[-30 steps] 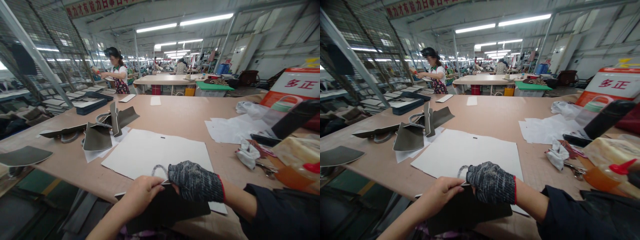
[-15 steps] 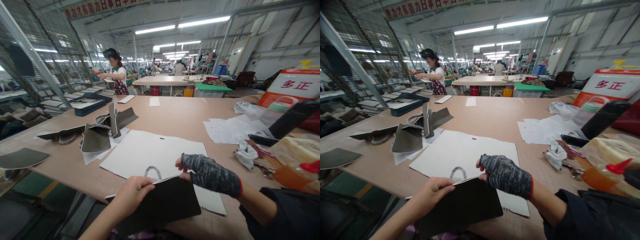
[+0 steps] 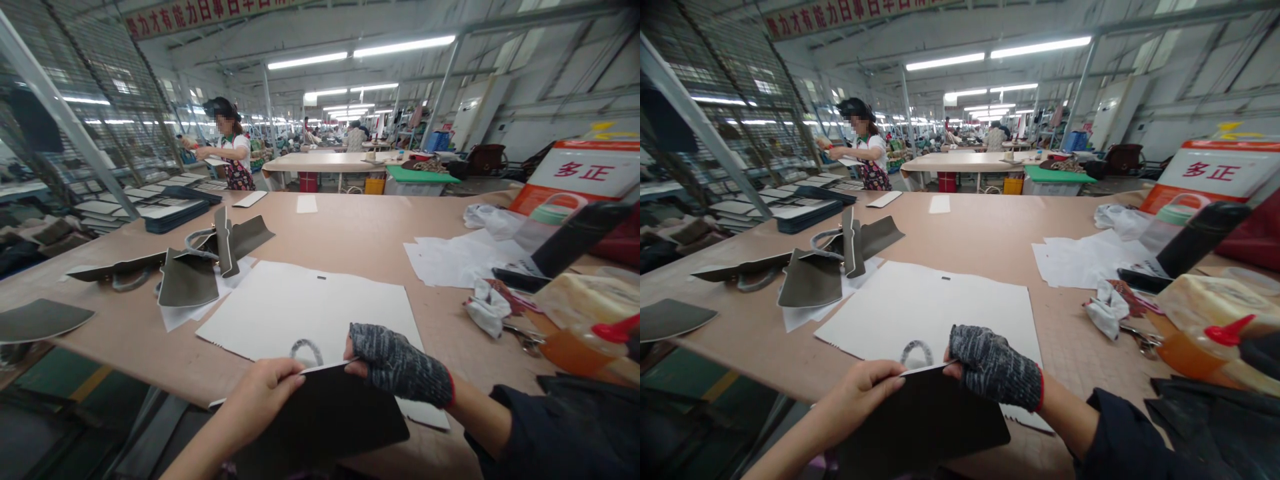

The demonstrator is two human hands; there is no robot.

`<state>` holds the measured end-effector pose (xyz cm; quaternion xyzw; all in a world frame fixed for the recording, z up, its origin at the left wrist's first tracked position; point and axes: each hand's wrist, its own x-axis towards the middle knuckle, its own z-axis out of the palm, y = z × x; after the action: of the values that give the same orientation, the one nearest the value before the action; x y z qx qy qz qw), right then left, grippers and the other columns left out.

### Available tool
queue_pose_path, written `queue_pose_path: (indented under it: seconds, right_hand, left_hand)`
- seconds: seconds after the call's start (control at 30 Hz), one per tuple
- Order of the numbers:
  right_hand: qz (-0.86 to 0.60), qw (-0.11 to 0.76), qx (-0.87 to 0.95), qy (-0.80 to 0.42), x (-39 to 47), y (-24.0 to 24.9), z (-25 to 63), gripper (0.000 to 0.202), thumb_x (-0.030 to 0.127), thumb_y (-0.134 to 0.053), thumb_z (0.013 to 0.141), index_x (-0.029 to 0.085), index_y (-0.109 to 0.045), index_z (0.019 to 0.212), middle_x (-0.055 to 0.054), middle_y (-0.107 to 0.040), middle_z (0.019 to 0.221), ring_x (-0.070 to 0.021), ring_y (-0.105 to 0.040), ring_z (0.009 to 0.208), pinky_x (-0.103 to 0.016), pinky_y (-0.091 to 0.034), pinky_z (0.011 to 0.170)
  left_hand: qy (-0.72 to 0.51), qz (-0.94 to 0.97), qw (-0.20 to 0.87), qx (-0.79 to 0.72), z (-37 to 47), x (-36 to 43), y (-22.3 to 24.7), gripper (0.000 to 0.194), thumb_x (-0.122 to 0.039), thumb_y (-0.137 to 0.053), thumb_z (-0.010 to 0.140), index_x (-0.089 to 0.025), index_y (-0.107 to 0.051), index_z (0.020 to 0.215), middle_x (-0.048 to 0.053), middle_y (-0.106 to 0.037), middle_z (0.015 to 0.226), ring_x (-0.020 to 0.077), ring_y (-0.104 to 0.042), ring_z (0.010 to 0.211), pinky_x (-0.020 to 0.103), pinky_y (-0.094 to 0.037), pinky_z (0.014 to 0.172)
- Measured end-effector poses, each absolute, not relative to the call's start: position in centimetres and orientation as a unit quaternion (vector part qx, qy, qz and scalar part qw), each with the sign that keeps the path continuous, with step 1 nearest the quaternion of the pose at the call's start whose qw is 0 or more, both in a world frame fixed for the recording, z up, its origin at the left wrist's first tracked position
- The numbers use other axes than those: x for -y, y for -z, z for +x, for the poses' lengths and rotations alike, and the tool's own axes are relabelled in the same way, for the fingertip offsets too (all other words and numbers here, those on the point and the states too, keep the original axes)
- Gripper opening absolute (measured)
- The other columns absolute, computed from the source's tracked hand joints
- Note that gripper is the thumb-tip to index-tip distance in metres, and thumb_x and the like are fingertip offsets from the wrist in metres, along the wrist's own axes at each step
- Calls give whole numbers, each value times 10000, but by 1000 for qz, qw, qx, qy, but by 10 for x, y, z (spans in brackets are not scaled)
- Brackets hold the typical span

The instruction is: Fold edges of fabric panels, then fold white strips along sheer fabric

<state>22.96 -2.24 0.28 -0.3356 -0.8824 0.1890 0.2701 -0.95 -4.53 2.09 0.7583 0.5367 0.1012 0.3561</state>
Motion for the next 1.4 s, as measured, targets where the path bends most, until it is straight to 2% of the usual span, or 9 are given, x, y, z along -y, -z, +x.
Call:
queue_pose_path:
  seconds: [0.27,0.4,0.47,0.57,0.73,0.93,1.03,1.23,1.4]
  right_hand:
    - [-313,279,890,-177,29,-6,226,264,300,-382,889,167,-579,773,-25,-593,705,-124,-543,675,-239,-418,636]
    - [-363,198,910,4,40,-9,216,224,277,-426,836,179,-588,716,-55,-607,701,-192,-563,672,-332,-457,659]
    - [-382,185,897,121,45,-4,210,182,229,-457,802,175,-584,682,-73,-613,690,-228,-567,675,-395,-467,692]
    - [-361,196,894,181,48,9,208,177,178,-442,798,171,-574,681,-72,-604,661,-221,-562,655,-397,-477,708]
    - [-354,262,891,109,44,16,229,207,255,-400,843,186,-566,740,-62,-605,710,-217,-565,701,-412,-458,734]
    - [-403,236,884,-34,44,9,252,214,253,-374,880,192,-527,744,-34,-589,700,-158,-551,683,-358,-431,793]
    - [-406,212,889,5,42,10,251,259,248,-355,873,185,-545,710,-47,-585,668,-175,-545,645,-379,-439,744]
    - [-388,213,893,86,48,6,221,224,265,-415,814,180,-600,721,-72,-617,689,-214,-565,665,-387,-460,668]
    - [-352,291,881,123,57,13,189,304,285,-353,823,178,-593,670,-74,-591,625,-206,-530,600,-373,-469,611]
  left_hand:
    - [-122,798,320,-497,15,53,-21,235,-275,-426,841,-217,-652,869,9,-682,816,155,-602,768,209,-411,679]
    - [-122,823,261,-490,25,57,-14,235,-236,-409,853,-215,-643,840,21,-681,792,155,-614,745,214,-420,667]
    - [-110,831,229,-495,31,59,-14,242,-204,-404,847,-203,-636,779,27,-676,743,157,-614,702,216,-421,628]
    - [-100,838,207,-495,35,60,-14,230,-184,-413,841,-205,-635,784,26,-681,740,158,-618,685,217,-426,605]
    - [-122,830,218,-499,12,58,-7,212,-250,-442,862,-227,-642,926,24,-696,874,171,-634,799,233,-451,709]
    - [-112,816,233,-517,-27,56,-4,221,-264,-443,857,-222,-656,898,17,-699,882,166,-632,820,224,-455,731]
    - [-116,820,228,-511,-29,59,-8,242,-252,-406,866,-226,-646,889,14,-692,849,154,-627,796,214,-456,715]
    - [-158,860,124,-469,-13,69,-17,263,-212,-361,867,-211,-624,858,31,-671,751,149,-620,711,220,-467,667]
    - [-191,881,52,-429,-4,75,-24,251,-173,-354,856,-207,-603,850,34,-657,707,149,-617,678,227,-475,647]
